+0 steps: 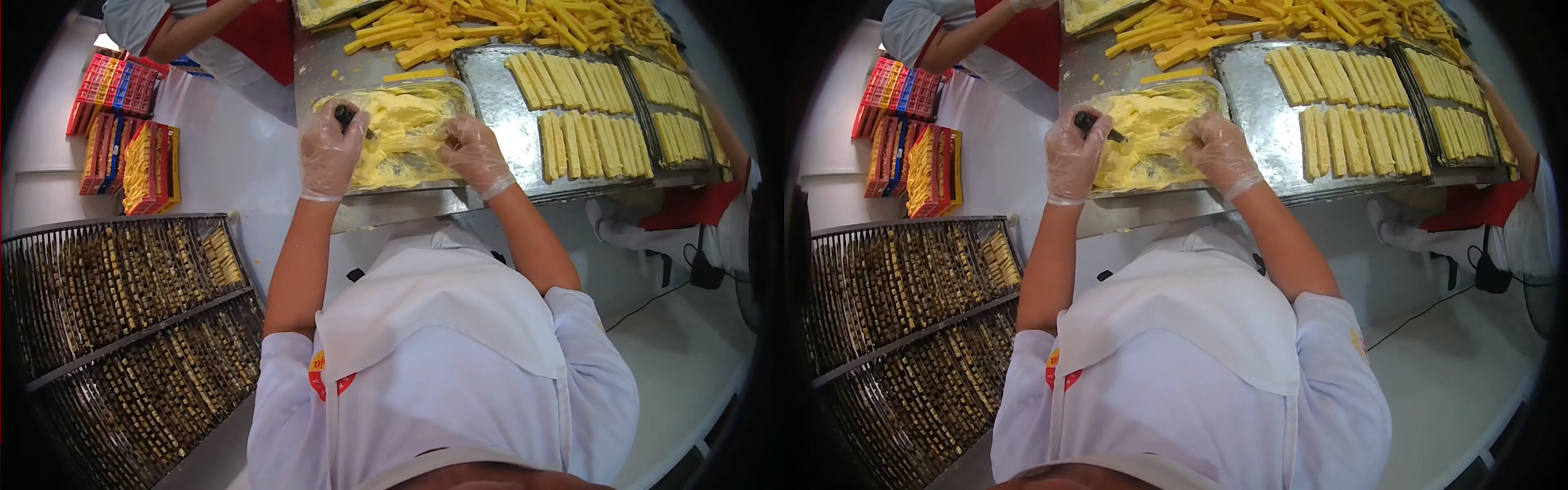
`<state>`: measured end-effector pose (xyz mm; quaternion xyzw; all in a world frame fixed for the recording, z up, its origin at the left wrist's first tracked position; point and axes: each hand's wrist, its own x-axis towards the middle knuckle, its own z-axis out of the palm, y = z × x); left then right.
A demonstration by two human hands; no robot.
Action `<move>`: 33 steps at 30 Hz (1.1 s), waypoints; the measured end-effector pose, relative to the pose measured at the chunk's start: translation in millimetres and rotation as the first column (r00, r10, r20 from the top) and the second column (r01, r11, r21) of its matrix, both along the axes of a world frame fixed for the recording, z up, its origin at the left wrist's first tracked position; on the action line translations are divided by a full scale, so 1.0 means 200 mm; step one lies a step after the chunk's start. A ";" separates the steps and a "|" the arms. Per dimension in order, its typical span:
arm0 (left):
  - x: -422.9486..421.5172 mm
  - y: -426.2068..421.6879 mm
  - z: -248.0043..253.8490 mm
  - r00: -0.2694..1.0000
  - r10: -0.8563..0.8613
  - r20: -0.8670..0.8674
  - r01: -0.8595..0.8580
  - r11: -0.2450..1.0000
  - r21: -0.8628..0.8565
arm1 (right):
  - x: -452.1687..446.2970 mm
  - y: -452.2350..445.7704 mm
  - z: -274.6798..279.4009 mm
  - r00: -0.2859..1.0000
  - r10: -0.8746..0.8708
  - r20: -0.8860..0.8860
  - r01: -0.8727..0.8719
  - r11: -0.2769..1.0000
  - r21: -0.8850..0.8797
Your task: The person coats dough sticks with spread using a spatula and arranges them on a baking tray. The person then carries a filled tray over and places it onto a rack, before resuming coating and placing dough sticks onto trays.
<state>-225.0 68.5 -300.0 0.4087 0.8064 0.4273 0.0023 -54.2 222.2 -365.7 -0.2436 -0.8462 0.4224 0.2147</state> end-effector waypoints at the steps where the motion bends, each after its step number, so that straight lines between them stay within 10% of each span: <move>1: 0.00 -0.01 0.00 1.000 0.003 -0.021 -0.003 1.000 -0.011 | 0.00 0.00 0.00 1.000 0.001 -0.022 0.000 0.999 0.034; 8: 0.08 0.01 -0.01 0.964 -0.179 0.197 0.099 0.929 0.358 | 0.04 0.03 -0.03 0.993 -0.016 -0.121 0.020 0.999 0.031; 11: 0.07 -0.03 0.00 0.990 -0.119 -0.080 0.119 0.993 0.006 | 0.08 0.05 0.04 0.995 -0.096 -0.010 0.096 0.995 -0.025; 19: 0.00 -0.09 0.01 0.959 -0.104 0.265 0.025 0.958 0.285 | 0.25 0.40 -0.05 0.791 -0.605 -0.090 0.574 0.785 -0.232; 29: 0.00 -0.14 0.00 0.946 -0.052 0.319 -0.030 0.969 0.247 | 0.15 0.59 -0.27 0.803 -0.596 -0.025 0.557 0.734 0.388; 33: -0.01 -0.19 0.07 0.955 -0.015 0.296 -0.057 0.971 0.233 | 0.16 0.59 -0.10 0.792 -0.572 0.212 0.503 0.809 0.304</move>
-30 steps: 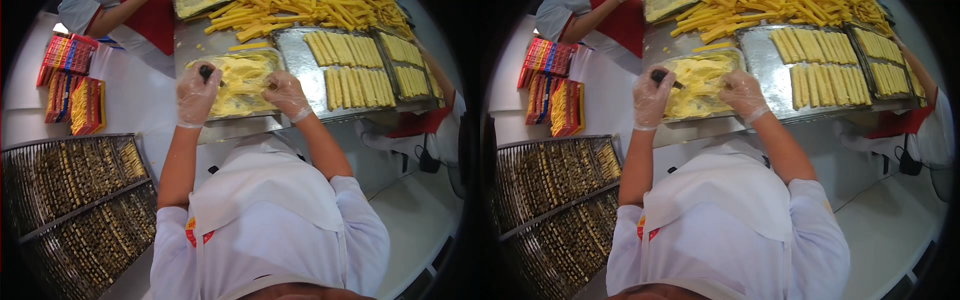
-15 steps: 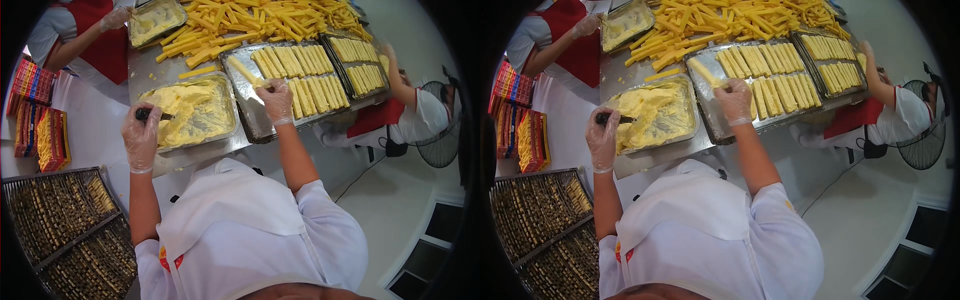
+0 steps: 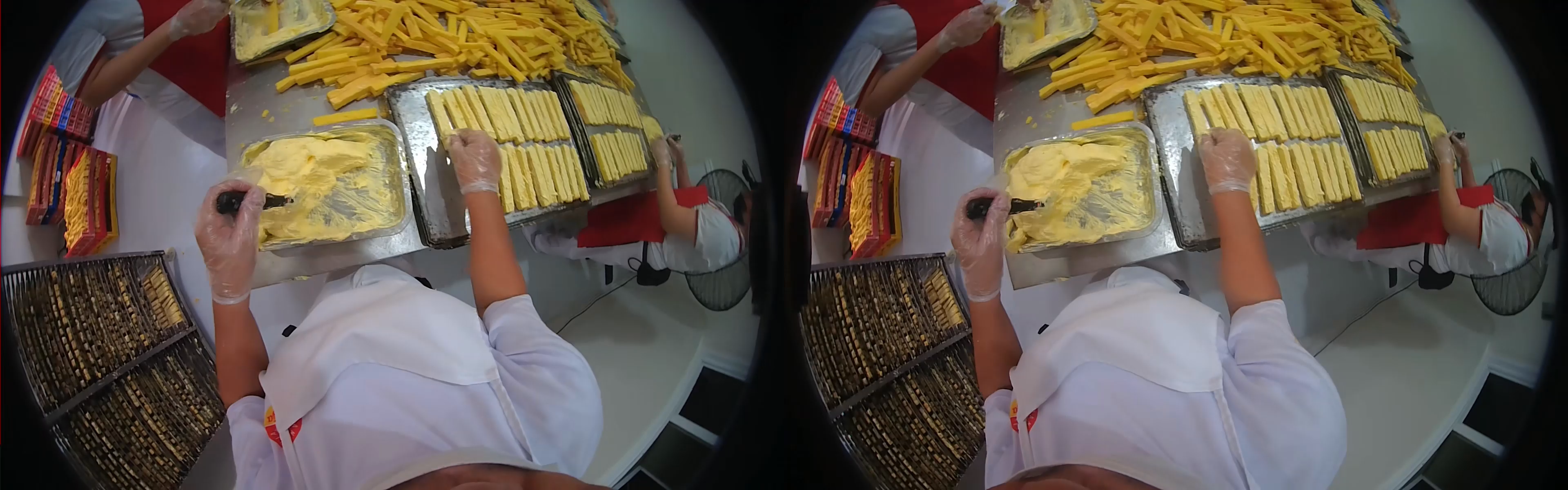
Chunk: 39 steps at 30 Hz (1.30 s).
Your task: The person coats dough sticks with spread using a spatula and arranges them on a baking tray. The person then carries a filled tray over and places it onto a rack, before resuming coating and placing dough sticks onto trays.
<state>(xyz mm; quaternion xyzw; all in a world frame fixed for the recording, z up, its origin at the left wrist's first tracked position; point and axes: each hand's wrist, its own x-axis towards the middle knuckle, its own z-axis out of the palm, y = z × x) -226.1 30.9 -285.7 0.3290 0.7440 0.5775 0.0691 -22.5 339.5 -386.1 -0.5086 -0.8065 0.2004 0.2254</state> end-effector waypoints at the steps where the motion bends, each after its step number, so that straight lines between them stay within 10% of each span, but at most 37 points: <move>1: -0.01 -0.02 0.01 1.000 0.011 0.014 -0.012 1.000 0.028 | -0.03 0.01 0.05 1.000 -0.020 -0.009 0.020 1.000 0.023; 10: -0.05 -0.19 0.09 0.988 0.150 0.023 -0.152 0.981 0.121 | -0.63 0.41 -0.03 0.968 0.239 0.080 -0.248 0.845 0.474; 18: -0.04 -0.26 0.15 0.972 0.232 -0.027 -0.230 0.971 0.060 | -0.89 0.64 -0.01 0.694 0.308 0.651 -0.515 0.844 0.151; 24: -0.02 -0.15 0.19 0.995 0.086 0.051 -0.095 0.975 0.203 | -0.71 0.51 0.19 0.900 0.435 -0.017 -0.385 0.815 0.433; 27: 0.09 -0.04 0.17 0.979 -0.117 0.168 0.079 0.973 0.216 | -0.54 0.14 0.42 0.694 0.353 -0.627 -0.506 0.860 -0.075; 29: 0.12 0.03 0.04 0.965 -0.253 0.074 0.246 0.965 0.091 | -0.40 -0.03 0.45 0.458 0.344 -0.820 -0.750 0.645 -0.148; 31: 0.13 0.07 -0.04 0.956 -0.294 -0.002 0.292 0.951 -0.106 | -0.28 -0.17 0.35 0.344 0.296 -0.891 -0.880 0.432 -0.196; 36: -0.02 0.11 -0.12 0.948 -0.270 -0.166 0.226 0.943 -0.243 | -0.14 -0.44 0.12 0.695 0.090 -0.714 -0.684 0.389 -0.617; 39: -0.05 0.13 0.00 0.878 -0.271 -0.394 0.176 0.949 -0.261 | -0.13 -0.42 0.04 0.728 0.510 -0.458 -0.671 0.665 -0.328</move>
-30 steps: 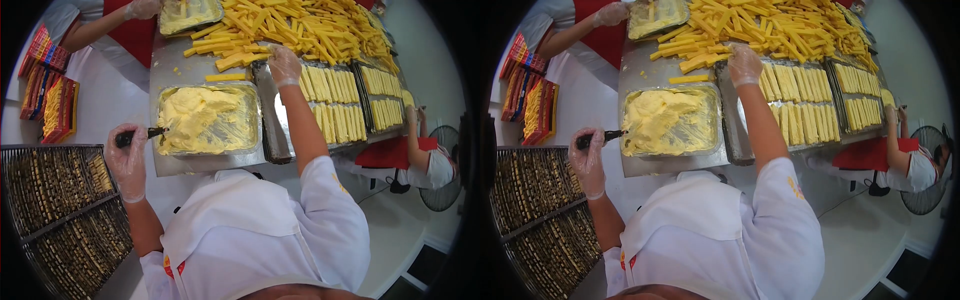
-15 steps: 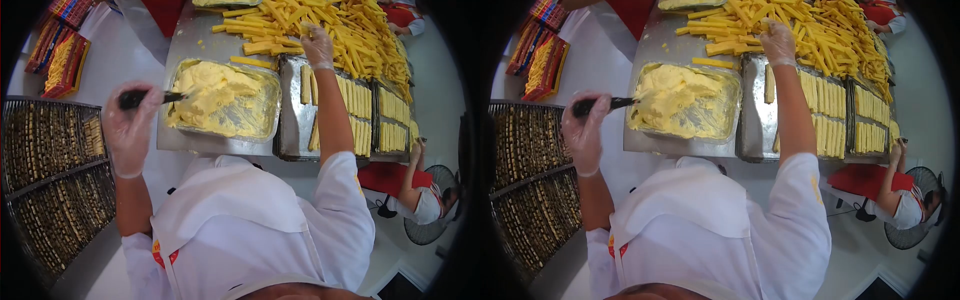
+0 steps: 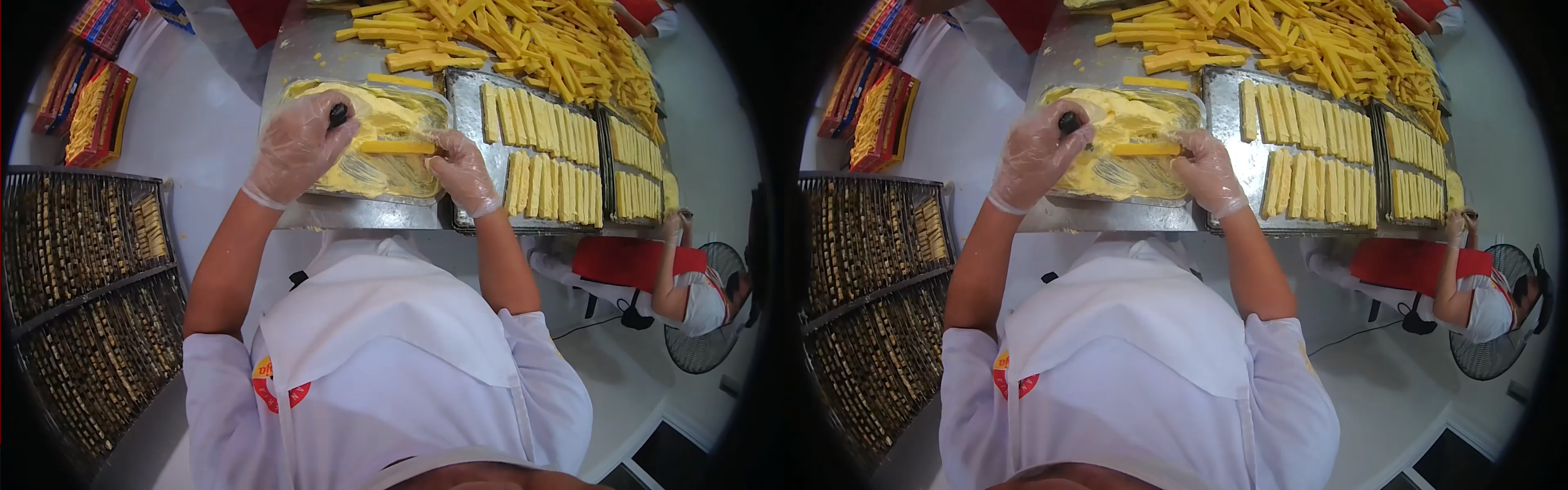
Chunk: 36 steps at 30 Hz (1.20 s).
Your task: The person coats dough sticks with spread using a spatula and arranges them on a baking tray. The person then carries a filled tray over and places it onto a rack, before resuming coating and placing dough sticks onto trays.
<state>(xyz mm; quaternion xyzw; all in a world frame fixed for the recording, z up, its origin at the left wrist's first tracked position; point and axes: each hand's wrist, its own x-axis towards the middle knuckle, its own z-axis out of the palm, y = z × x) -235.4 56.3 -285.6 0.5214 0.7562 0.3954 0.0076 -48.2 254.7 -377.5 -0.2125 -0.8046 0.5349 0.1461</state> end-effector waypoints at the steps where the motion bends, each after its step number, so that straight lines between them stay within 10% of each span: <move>1: 0.02 0.01 0.04 1.000 0.008 -0.006 -0.008 0.998 0.055 | 0.01 -0.02 0.03 0.999 -0.027 -0.018 0.026 0.999 -0.034; 5: 0.05 0.03 0.00 0.995 0.062 0.077 -0.072 0.988 0.136 | -0.02 -0.05 -0.05 0.990 -0.135 -0.032 0.128 0.976 -0.175; 9: 0.10 0.06 -0.10 0.972 -0.042 -0.230 0.057 0.996 0.061 | -0.05 -0.10 -0.03 0.987 -0.157 -0.027 0.151 0.974 -0.166; 15: 0.16 0.11 0.10 0.914 -0.161 0.371 0.048 0.954 0.297 | -0.08 -0.13 -0.07 0.952 -0.290 -0.094 0.270 0.945 -0.183; 21: 0.07 0.04 -0.14 0.517 -0.057 0.854 -0.459 0.824 0.333 | -0.08 -0.08 -0.15 0.953 -0.298 -0.046 0.288 0.945 -0.155; 25: -0.02 -0.01 -0.22 0.931 0.279 0.234 -0.323 0.931 0.173 | -0.07 -0.08 -0.09 0.973 -0.226 -0.038 0.203 0.926 -0.319; 29: 0.14 0.07 -0.02 0.974 0.058 -0.221 -0.048 0.998 0.048 | -0.07 -0.09 -0.03 0.984 -0.171 -0.051 0.167 0.983 -0.071; 31: 0.18 0.11 0.05 0.993 -0.002 0.118 -0.015 0.990 0.141 | -0.07 -0.09 0.00 0.993 -0.085 -0.079 0.099 0.976 0.194; 36: 0.13 0.12 -0.02 0.784 -0.080 0.616 -0.211 0.898 0.386 | -0.08 -0.11 -0.03 0.976 -0.218 -0.005 0.217 0.974 -0.064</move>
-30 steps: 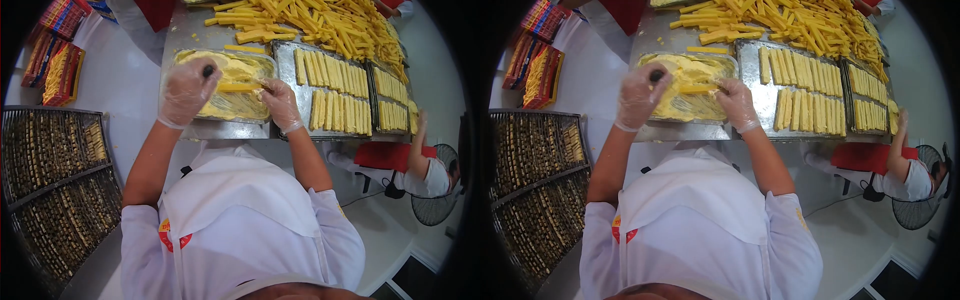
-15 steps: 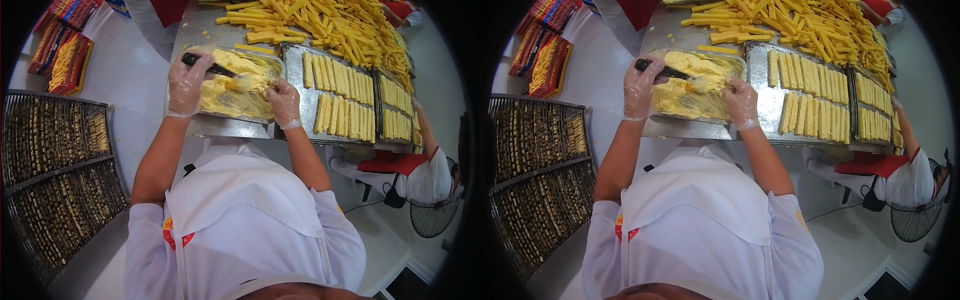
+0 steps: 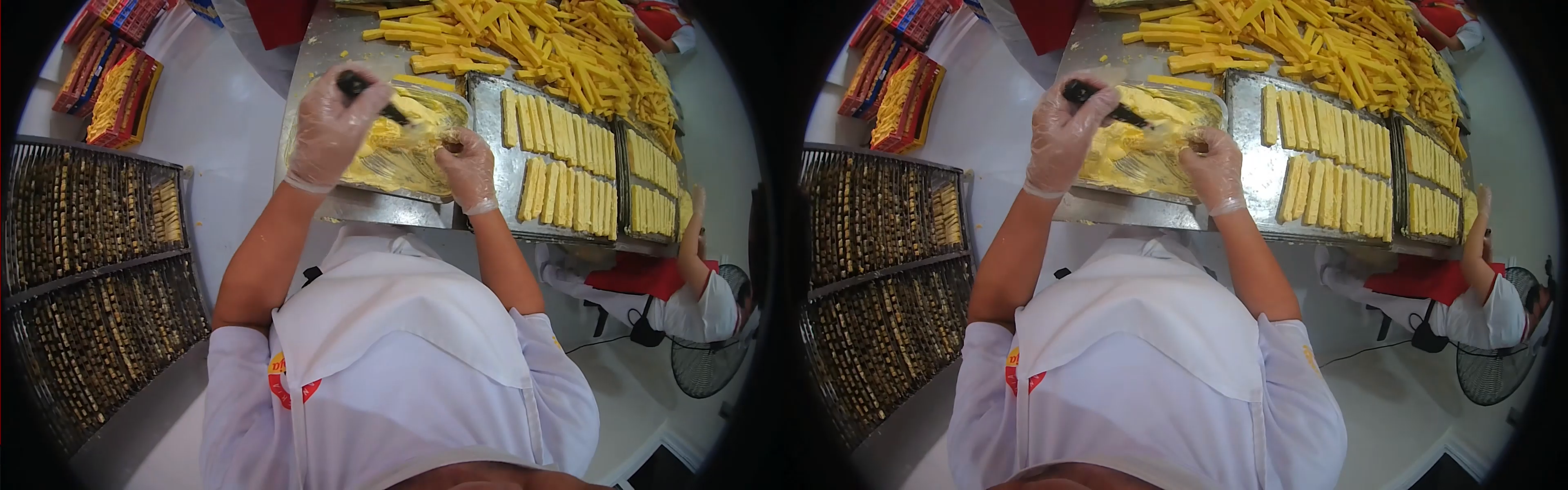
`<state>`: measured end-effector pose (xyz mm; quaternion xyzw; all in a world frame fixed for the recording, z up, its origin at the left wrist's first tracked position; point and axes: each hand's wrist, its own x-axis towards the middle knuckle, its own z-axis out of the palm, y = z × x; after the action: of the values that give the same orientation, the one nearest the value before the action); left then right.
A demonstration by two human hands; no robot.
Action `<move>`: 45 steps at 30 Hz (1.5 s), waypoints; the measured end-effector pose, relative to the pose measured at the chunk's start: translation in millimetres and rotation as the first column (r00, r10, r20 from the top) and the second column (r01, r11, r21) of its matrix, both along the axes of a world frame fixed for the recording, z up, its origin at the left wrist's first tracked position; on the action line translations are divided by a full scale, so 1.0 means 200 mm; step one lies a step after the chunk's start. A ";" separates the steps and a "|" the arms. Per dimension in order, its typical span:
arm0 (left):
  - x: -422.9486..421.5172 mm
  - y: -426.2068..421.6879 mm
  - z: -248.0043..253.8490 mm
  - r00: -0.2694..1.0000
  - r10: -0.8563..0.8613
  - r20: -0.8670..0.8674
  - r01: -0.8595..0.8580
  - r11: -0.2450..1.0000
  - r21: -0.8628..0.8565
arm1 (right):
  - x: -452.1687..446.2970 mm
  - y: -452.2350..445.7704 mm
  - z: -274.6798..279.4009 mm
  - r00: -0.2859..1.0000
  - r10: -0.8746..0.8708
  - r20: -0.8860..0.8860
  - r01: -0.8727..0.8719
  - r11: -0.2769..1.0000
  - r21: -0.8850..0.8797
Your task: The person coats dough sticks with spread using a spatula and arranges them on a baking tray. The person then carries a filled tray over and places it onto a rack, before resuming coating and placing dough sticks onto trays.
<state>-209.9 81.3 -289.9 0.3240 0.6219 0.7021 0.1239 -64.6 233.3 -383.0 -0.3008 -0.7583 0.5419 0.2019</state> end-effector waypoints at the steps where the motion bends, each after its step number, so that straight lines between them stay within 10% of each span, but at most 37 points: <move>1: -0.07 -0.03 -0.11 0.999 0.043 -0.017 -0.044 0.997 -0.071 | 0.00 0.01 -0.01 1.000 -0.019 0.019 0.019 1.000 -0.020; 3: -0.11 -0.09 -0.11 0.920 0.097 -0.379 -0.260 0.876 -0.406 | -0.01 0.02 -0.08 0.999 -0.043 -0.025 0.043 0.999 0.016; 6: -0.06 -0.07 -0.04 0.795 -0.009 -0.607 -0.263 0.896 -0.358 | 0.00 0.05 -0.11 1.000 -0.025 0.002 0.025 0.999 0.024; 9: 0.00 -0.01 0.04 0.868 -0.057 -0.493 -0.076 0.966 -0.245 | -0.02 0.04 -0.10 0.996 0.005 -0.087 -0.013 0.996 -0.093; 12: 0.05 0.03 0.01 1.000 -0.009 0.025 0.006 0.993 0.116 | -0.04 0.00 -0.04 0.976 -0.022 -0.218 -0.023 0.979 -0.203; 15: -0.02 -0.01 -0.06 0.920 0.057 0.388 -0.100 0.991 0.094 | -0.05 -0.01 -0.03 0.962 -0.061 -0.267 0.012 0.984 -0.179; 18: -0.12 -0.06 -0.16 0.975 0.167 -0.147 -0.197 0.957 -0.213 | -0.05 0.00 -0.04 0.969 -0.041 -0.244 0.010 0.992 -0.126; 22: 0.00 -0.02 -0.02 0.730 -0.053 -0.681 -0.293 0.876 -0.383 | -0.04 0.01 -0.04 0.998 -0.019 -0.060 0.031 0.979 0.200; 29: -0.05 -0.01 -0.10 0.993 0.041 -0.109 -0.045 0.999 -0.029 | -0.04 0.00 -0.07 0.988 -0.029 -0.152 0.032 0.999 0.014; 32: -0.08 -0.08 -0.02 0.933 0.044 -0.357 -0.203 0.884 -0.421 | -0.04 0.01 -0.05 0.997 0.000 -0.081 0.011 0.990 0.138; 37: 0.02 0.00 -0.05 0.611 -0.117 -0.783 -0.240 0.915 -0.324 | -0.07 -0.07 0.02 0.976 0.076 -0.203 -0.011 0.953 0.303; 41: 0.05 0.01 0.09 0.931 -0.095 -0.352 0.020 0.977 -0.211 | -0.06 -0.06 -0.03 0.984 0.097 -0.151 -0.023 0.903 0.430; 45: 0.00 -0.01 0.05 0.991 -0.016 0.136 0.009 0.999 0.048 | -0.07 -0.07 -0.03 0.985 0.055 -0.162 0.008 0.931 0.364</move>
<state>-209.3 78.3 -280.2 0.2821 0.5934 0.7361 0.1628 -78.2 220.0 -389.8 -0.2017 -0.8290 0.4185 0.3113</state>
